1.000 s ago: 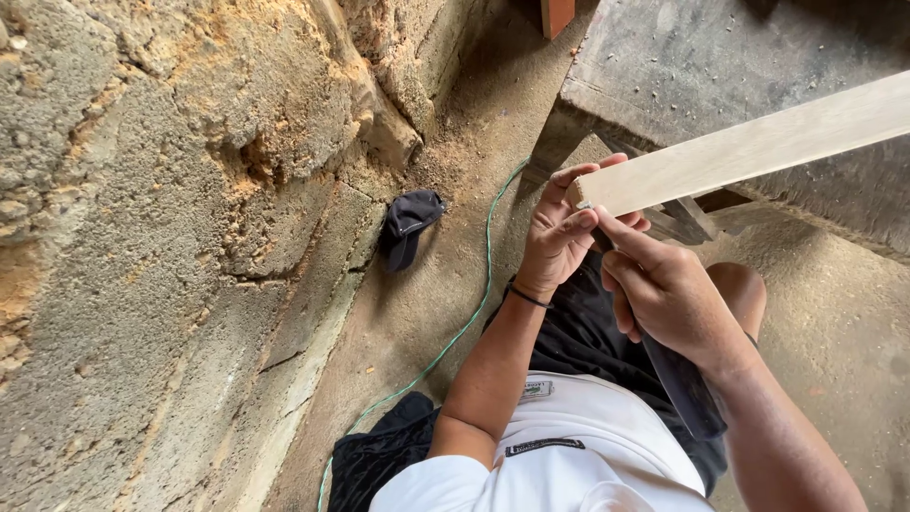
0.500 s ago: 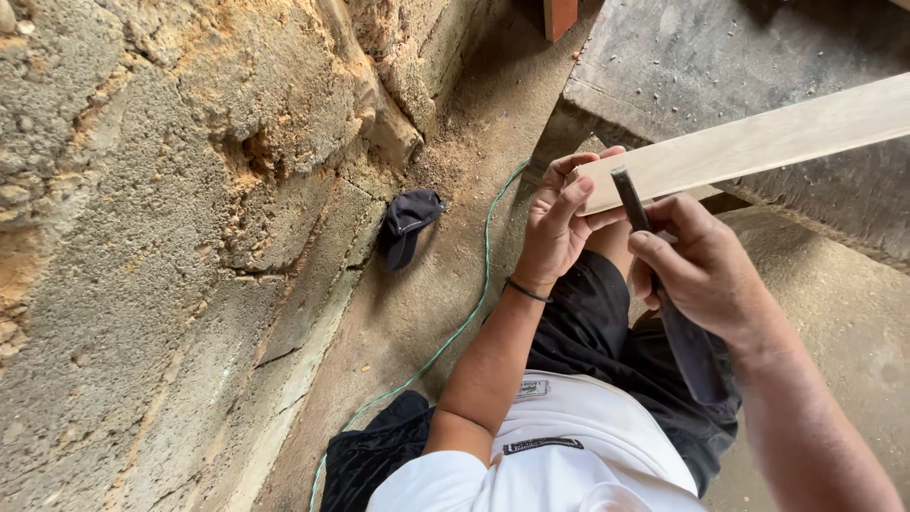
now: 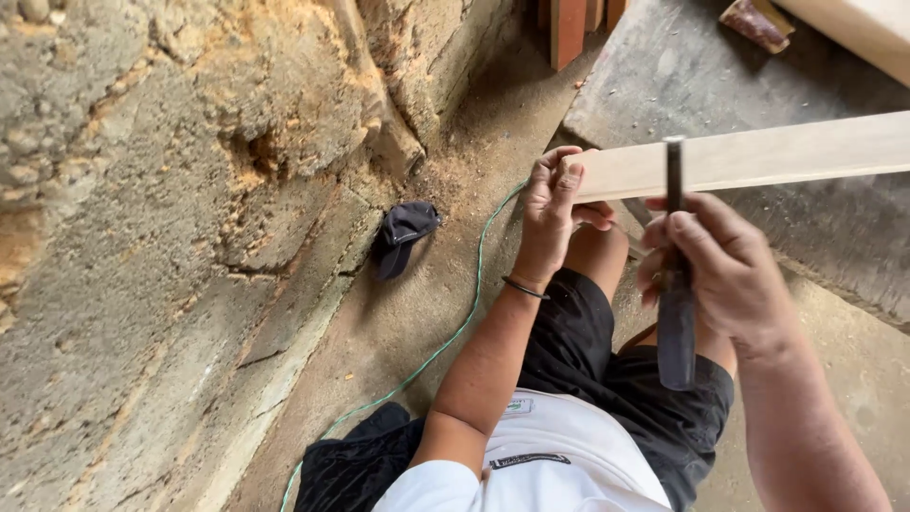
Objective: The person smooths a long wooden plank with a sanding block, then uses a chisel to carve and shape the edges of the wood. The person works on the plank while sitting on the ground, occasionally adjusting the wood's position.
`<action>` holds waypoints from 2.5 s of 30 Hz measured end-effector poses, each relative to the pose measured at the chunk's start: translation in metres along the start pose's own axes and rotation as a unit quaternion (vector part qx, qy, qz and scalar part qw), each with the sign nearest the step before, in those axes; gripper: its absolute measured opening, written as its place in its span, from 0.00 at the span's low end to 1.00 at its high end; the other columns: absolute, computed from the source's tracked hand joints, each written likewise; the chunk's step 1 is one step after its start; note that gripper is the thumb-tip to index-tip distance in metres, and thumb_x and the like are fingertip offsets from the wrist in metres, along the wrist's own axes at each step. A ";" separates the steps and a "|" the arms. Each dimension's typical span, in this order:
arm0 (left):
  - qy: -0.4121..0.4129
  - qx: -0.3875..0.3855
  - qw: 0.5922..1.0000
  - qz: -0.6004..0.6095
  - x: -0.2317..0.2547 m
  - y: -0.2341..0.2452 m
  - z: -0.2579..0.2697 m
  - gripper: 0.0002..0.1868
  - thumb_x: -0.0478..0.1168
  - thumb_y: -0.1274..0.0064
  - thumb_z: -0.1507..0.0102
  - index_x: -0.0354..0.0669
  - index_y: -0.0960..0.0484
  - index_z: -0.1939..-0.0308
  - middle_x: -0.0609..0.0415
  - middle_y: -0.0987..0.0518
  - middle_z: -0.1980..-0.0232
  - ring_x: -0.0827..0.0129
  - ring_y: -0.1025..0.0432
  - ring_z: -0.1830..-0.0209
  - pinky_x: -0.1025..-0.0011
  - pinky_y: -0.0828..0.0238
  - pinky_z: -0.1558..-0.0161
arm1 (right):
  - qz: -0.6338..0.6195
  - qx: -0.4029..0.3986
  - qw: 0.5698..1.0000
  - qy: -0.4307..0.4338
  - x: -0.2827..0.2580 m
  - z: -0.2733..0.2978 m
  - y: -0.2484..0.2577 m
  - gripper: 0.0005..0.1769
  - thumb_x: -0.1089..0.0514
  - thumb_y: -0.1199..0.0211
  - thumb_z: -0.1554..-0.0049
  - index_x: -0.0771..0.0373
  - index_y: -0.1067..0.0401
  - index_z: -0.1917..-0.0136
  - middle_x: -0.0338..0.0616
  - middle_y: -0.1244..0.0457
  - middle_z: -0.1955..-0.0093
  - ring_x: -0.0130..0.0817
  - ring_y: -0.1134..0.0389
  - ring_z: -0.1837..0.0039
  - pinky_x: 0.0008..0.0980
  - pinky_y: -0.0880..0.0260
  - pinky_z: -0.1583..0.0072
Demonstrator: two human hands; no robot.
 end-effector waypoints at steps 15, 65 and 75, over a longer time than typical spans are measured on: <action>-0.024 -0.007 0.996 -0.088 0.039 -0.035 -0.054 0.14 0.46 0.68 0.39 0.41 0.35 0.58 0.45 0.33 0.65 0.68 0.34 0.87 0.83 0.45 0.92 | -0.030 -0.009 0.999 -0.009 -0.029 -0.009 0.008 0.15 0.60 0.59 0.46 0.67 0.43 0.46 0.47 0.44 0.68 0.35 0.39 0.71 0.30 0.35 0.70; -0.012 -0.072 0.989 0.126 -0.007 -0.011 -0.057 0.29 0.37 0.49 0.47 0.47 0.45 0.45 0.50 0.39 0.45 0.66 0.40 0.48 0.63 0.39 0.48 | 0.169 -0.017 0.975 -0.147 -0.062 -0.050 -0.042 0.26 0.67 0.61 0.50 0.58 0.44 0.38 0.57 0.46 0.80 0.43 0.43 0.83 0.37 0.41 0.82; -0.006 -0.069 0.990 0.127 -0.011 -0.010 -0.056 0.28 0.39 0.50 0.46 0.48 0.45 0.46 0.51 0.39 0.45 0.68 0.40 0.49 0.65 0.40 0.47 | 0.180 0.001 0.971 -0.157 -0.064 -0.050 -0.045 0.25 0.67 0.61 0.50 0.59 0.45 0.38 0.57 0.45 0.79 0.43 0.43 0.82 0.37 0.40 0.82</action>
Point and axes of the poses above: each hand's wrist, its own z-axis away from the middle knuckle, its own y-axis out of the back of the hand, x = y × z, the point moved 6 cm from there along -z, towards the middle knuckle
